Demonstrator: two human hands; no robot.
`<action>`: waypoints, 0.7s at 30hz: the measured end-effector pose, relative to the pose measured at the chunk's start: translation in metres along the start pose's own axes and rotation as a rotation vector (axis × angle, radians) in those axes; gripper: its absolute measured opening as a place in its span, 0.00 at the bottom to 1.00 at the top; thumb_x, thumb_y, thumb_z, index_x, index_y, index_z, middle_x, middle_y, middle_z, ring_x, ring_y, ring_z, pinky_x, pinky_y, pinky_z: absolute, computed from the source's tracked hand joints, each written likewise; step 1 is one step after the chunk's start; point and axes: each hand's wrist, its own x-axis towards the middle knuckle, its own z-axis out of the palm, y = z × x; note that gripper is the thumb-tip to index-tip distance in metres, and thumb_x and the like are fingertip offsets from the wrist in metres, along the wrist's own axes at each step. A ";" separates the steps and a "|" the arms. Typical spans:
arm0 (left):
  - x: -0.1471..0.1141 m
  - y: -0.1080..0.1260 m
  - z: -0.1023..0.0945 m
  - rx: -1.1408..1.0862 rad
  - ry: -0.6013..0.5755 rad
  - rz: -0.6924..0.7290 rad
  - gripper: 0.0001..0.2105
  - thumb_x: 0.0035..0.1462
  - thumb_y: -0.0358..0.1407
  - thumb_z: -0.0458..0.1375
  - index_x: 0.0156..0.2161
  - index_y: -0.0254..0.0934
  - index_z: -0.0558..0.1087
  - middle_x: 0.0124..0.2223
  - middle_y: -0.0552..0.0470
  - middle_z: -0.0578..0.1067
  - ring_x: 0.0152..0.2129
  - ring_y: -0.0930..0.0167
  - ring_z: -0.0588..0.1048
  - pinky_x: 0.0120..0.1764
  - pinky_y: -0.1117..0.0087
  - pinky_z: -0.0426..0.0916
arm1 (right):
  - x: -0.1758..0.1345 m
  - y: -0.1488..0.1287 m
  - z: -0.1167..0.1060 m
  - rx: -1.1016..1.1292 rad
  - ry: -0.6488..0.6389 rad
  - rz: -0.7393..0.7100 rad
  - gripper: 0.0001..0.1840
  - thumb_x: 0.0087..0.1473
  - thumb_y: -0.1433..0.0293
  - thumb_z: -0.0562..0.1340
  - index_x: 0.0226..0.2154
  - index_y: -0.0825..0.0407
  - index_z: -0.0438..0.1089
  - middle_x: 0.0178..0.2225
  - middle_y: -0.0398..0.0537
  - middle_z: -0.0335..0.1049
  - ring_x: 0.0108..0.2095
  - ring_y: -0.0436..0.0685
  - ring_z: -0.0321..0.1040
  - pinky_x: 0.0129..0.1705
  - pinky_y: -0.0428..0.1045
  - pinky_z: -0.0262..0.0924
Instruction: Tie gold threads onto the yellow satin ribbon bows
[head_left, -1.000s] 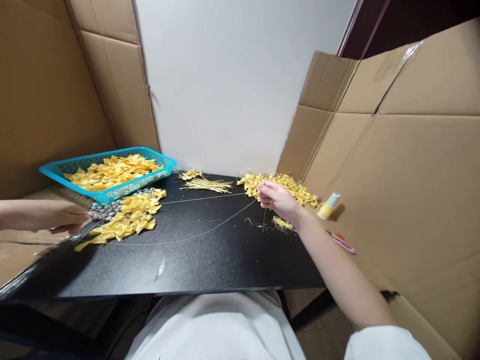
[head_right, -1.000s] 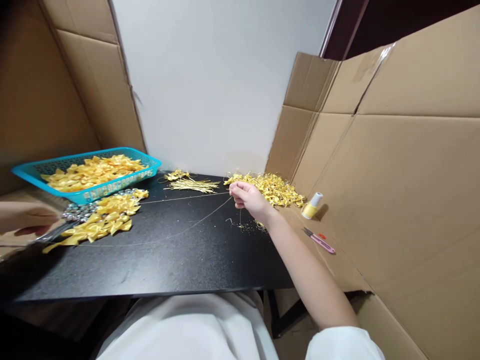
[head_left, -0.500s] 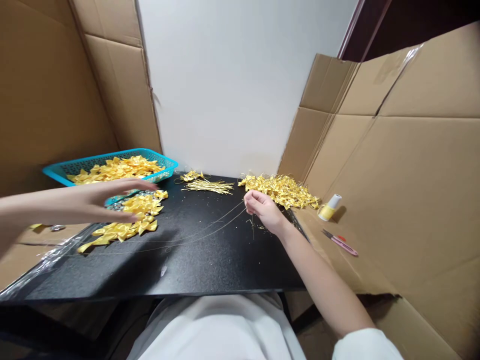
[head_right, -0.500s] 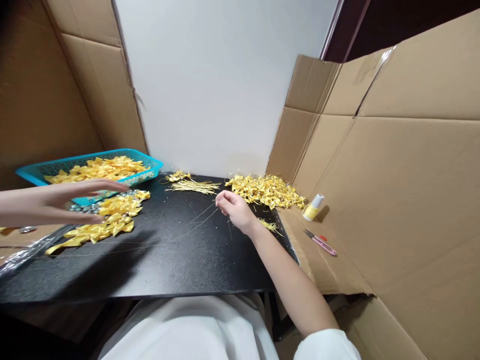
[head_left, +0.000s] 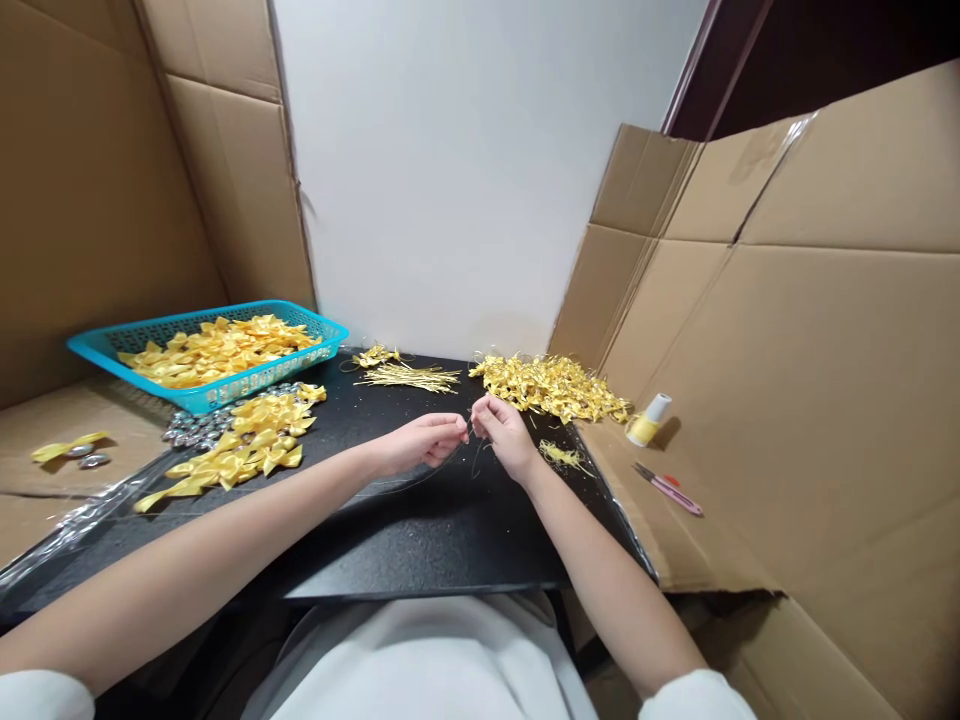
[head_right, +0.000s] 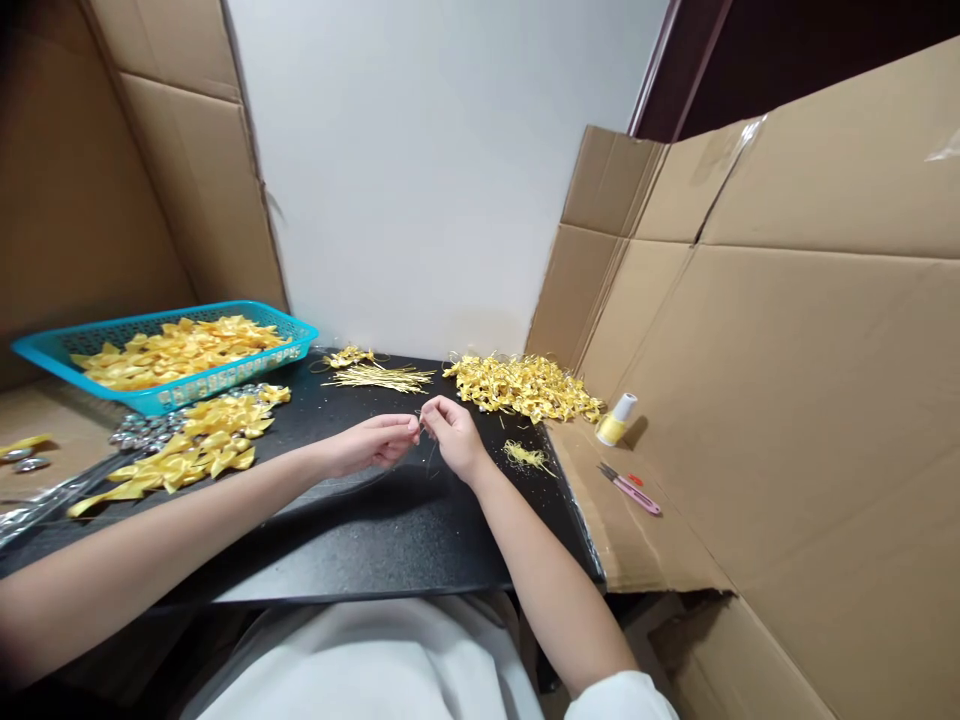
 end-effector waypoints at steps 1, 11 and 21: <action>-0.001 -0.003 -0.001 0.007 0.006 0.005 0.16 0.52 0.46 0.61 0.29 0.35 0.64 0.20 0.64 0.50 0.15 0.81 0.47 0.19 0.78 0.41 | 0.000 0.002 0.001 0.035 0.012 0.021 0.26 0.43 0.45 0.64 0.23 0.51 0.62 0.19 0.37 0.56 0.21 0.46 0.50 0.26 0.46 0.48; -0.004 -0.019 0.011 0.195 0.072 0.117 0.22 0.50 0.52 0.61 0.38 0.33 0.72 0.15 0.64 0.53 0.13 0.79 0.49 0.17 0.76 0.43 | -0.004 0.009 0.006 0.252 0.093 0.128 0.24 0.38 0.50 0.68 0.23 0.51 0.61 0.19 0.36 0.53 0.21 0.46 0.47 0.24 0.45 0.45; -0.006 -0.021 0.011 0.205 0.050 0.199 0.20 0.53 0.52 0.58 0.31 0.33 0.71 0.15 0.63 0.52 0.14 0.79 0.48 0.19 0.75 0.43 | -0.005 0.004 0.002 0.328 0.089 0.109 0.21 0.43 0.55 0.67 0.24 0.50 0.58 0.21 0.36 0.50 0.21 0.45 0.46 0.26 0.45 0.49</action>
